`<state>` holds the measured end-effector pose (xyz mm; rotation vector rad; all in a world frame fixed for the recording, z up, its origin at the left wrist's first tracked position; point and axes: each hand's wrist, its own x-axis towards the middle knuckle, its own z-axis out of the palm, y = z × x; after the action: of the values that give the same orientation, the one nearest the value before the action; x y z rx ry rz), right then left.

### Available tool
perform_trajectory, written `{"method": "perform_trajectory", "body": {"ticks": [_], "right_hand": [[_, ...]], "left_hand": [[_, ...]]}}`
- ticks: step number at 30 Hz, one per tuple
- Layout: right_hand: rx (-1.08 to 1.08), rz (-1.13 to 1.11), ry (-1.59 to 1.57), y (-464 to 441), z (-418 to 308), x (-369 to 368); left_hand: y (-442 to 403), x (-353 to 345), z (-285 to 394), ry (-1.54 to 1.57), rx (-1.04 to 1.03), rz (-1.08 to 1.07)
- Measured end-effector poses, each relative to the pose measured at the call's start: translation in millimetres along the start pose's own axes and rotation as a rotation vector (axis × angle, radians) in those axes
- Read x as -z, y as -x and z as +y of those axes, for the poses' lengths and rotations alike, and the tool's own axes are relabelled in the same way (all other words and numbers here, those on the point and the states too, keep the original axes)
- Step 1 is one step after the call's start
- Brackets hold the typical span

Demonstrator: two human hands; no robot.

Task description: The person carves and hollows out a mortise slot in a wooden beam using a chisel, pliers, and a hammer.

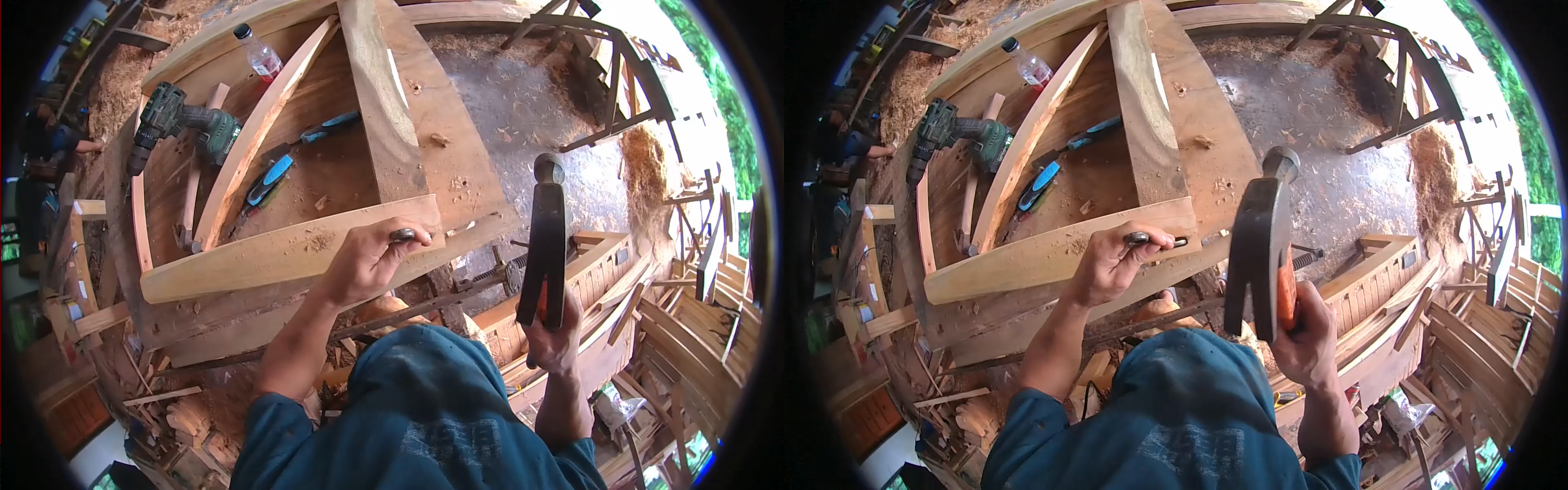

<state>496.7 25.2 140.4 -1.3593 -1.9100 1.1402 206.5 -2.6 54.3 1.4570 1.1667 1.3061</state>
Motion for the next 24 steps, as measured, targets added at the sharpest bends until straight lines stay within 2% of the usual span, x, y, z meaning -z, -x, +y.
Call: {"method": "perform_trajectory", "body": {"ticks": [7,9,12,16,18,19,20,22,24], "right_hand": [[0.239,-0.076,0.352,-7.0,-38.7,2.6],[0.285,-0.154,0.442,-13.9,-32.4,0.1],[0.2,-0.386,0.648,-26.3,-41.1,2.7],[0.311,-0.334,0.501,-18.9,-69.7,5.1],[0.307,-0.336,0.553,-23.6,-63.5,4.9],[0.305,-0.331,0.579,-27.0,-58.2,5.2],[0.202,-0.411,0.656,-33.1,-49.9,4.8],[0.201,-0.401,0.647,-35.3,-47.0,7.1],[0.24,-0.377,0.625,-39.2,-51.9,7.5]], "left_hand": [[1.4,-9.9,13.3,-0.134,-0.034,-0.039],[6.8,-9.0,1.7,-0.06,-0.037,-0.042],[10.7,-6.1,-0.7,-0.079,-0.032,-0.102],[18.4,-11.0,-19.8,-0.074,-0.076,-0.054],[18.1,-14.8,-33.8,-0.136,-0.09,-0.023],[13.7,-7.4,-19.4,-0.19,-0.119,-0.09],[12.6,-7.8,-16.0,-0.175,-0.06,-0.086],[12.7,-8.6,-11.7,-0.145,0.064,-0.088],[12.4,-4.1,-18.0,-0.088,0.025,-0.093]]}}
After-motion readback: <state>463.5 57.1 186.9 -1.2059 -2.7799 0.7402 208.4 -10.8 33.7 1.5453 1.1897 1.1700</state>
